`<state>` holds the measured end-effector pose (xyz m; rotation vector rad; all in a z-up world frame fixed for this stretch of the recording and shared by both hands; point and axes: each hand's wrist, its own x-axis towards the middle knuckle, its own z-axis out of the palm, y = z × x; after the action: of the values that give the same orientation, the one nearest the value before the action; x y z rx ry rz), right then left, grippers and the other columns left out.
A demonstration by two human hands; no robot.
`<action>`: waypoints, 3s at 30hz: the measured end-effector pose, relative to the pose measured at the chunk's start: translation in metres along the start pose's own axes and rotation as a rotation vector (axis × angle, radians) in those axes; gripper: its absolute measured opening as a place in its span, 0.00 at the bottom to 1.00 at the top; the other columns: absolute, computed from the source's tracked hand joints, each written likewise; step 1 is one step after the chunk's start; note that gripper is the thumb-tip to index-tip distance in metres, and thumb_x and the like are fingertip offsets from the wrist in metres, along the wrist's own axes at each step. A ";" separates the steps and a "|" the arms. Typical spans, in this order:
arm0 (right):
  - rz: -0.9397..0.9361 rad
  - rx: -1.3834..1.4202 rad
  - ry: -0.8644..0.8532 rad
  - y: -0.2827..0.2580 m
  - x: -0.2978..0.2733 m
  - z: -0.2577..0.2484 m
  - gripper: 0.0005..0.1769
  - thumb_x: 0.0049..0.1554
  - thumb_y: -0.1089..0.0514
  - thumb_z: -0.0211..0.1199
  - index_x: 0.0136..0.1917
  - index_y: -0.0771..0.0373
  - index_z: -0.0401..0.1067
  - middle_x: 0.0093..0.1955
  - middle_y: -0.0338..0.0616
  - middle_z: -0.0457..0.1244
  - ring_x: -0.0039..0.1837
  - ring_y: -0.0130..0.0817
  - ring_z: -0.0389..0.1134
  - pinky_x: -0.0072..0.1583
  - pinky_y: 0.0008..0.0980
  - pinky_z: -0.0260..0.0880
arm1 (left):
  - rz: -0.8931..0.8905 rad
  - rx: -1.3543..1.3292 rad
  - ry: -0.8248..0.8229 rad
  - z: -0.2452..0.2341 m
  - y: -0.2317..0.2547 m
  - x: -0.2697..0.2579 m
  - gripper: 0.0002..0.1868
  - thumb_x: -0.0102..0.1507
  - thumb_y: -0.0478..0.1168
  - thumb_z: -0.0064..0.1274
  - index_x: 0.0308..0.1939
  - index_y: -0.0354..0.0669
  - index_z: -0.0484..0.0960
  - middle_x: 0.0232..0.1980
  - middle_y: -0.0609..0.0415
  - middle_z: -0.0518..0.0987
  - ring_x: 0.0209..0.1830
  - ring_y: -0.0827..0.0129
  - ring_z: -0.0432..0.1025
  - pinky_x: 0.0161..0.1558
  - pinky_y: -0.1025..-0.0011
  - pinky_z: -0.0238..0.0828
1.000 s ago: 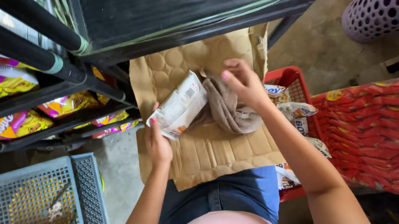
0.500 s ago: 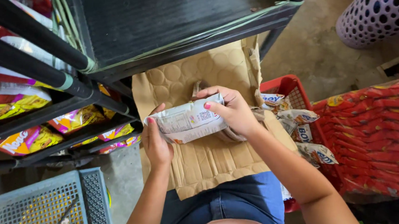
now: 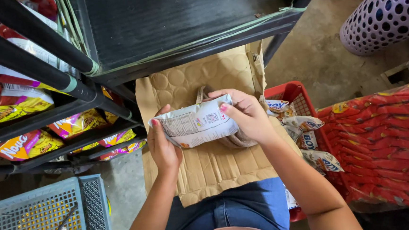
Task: Cleaning individual snack bags with a cloth and organizing them onto a grocery shelf.
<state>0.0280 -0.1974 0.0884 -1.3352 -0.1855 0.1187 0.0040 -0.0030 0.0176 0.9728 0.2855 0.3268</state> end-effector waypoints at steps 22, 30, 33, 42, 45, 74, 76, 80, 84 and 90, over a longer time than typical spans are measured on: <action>0.033 0.129 0.227 0.013 0.007 -0.004 0.21 0.68 0.53 0.49 0.60 0.69 0.76 0.52 0.52 0.72 0.50 0.33 0.76 0.52 0.36 0.79 | 0.011 0.086 -0.006 0.027 0.027 0.006 0.21 0.73 0.47 0.41 0.56 0.35 0.83 0.45 0.46 0.85 0.42 0.72 0.79 0.50 0.65 0.81; 0.151 0.058 0.141 0.025 -0.005 -0.003 0.25 0.62 0.55 0.61 0.71 0.66 0.68 0.62 0.57 0.69 0.61 0.45 0.71 0.61 0.54 0.76 | 0.158 0.563 -0.306 0.055 0.061 0.036 0.23 0.73 0.55 0.39 0.46 0.54 0.90 0.43 0.61 0.87 0.40 0.80 0.76 0.51 0.76 0.72; 0.130 0.284 0.246 0.097 -0.013 -0.051 0.25 0.66 0.56 0.53 0.74 0.70 0.63 0.63 0.60 0.66 0.63 0.53 0.70 0.62 0.64 0.71 | 0.102 0.477 -0.386 0.069 0.079 0.036 0.26 0.73 0.56 0.37 0.44 0.51 0.90 0.46 0.58 0.87 0.44 0.75 0.79 0.53 0.74 0.72; 0.182 0.356 0.584 0.066 -0.021 -0.041 0.29 0.66 0.54 0.53 0.76 0.69 0.59 0.67 0.56 0.63 0.66 0.52 0.67 0.63 0.65 0.69 | 0.277 0.367 -0.346 0.092 0.105 0.036 0.24 0.74 0.44 0.41 0.72 0.37 0.68 0.72 0.39 0.70 0.74 0.54 0.62 0.74 0.55 0.56; 0.037 0.273 0.741 0.037 -0.017 -0.035 0.32 0.63 0.51 0.59 0.75 0.68 0.59 0.66 0.57 0.64 0.66 0.45 0.67 0.67 0.61 0.69 | 0.317 0.293 -0.191 0.077 0.091 0.023 0.17 0.70 0.36 0.48 0.63 0.36 0.72 0.58 0.47 0.77 0.62 0.66 0.68 0.67 0.63 0.62; 0.155 0.527 -0.078 0.026 -0.035 -0.027 0.32 0.54 0.63 0.71 0.69 0.69 0.65 0.64 0.55 0.68 0.62 0.41 0.72 0.64 0.35 0.73 | -0.671 -0.943 -1.069 -0.131 -0.242 0.281 0.21 0.71 0.42 0.20 0.62 0.41 0.63 0.51 0.48 0.74 0.36 0.49 0.72 0.30 0.46 0.72; 0.121 0.557 0.005 0.009 -0.034 -0.023 0.33 0.52 0.65 0.72 0.68 0.71 0.65 0.62 0.58 0.69 0.59 0.43 0.73 0.60 0.37 0.75 | -0.634 -0.865 -1.059 -0.129 -0.233 0.272 0.21 0.69 0.41 0.22 0.63 0.41 0.63 0.52 0.47 0.74 0.38 0.49 0.72 0.31 0.47 0.72; 0.111 0.594 0.170 0.002 -0.033 -0.025 0.30 0.50 0.69 0.70 0.65 0.73 0.66 0.57 0.60 0.70 0.54 0.45 0.73 0.57 0.38 0.75 | -0.554 -0.705 -1.039 -0.125 -0.209 0.251 0.22 0.67 0.38 0.26 0.65 0.42 0.62 0.54 0.46 0.74 0.41 0.49 0.72 0.35 0.48 0.73; 0.122 0.511 0.324 0.020 -0.033 -0.031 0.18 0.58 0.69 0.63 0.61 0.73 0.67 0.53 0.61 0.71 0.49 0.43 0.74 0.51 0.36 0.76 | -0.445 -0.550 -0.984 -0.135 -0.174 0.212 0.24 0.65 0.36 0.30 0.66 0.42 0.61 0.56 0.45 0.73 0.44 0.49 0.73 0.38 0.48 0.74; 0.087 0.406 0.324 0.033 -0.034 -0.040 0.15 0.57 0.71 0.63 0.58 0.72 0.69 0.50 0.58 0.72 0.46 0.38 0.73 0.48 0.33 0.75 | -0.284 -0.321 -0.902 -0.168 -0.144 0.169 0.29 0.61 0.33 0.36 0.69 0.43 0.60 0.60 0.44 0.73 0.49 0.49 0.73 0.43 0.50 0.75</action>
<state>0.0039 -0.2346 0.0452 -0.9403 0.1653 0.0107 0.1157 0.1157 -0.2088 0.6678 -0.4415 -0.3300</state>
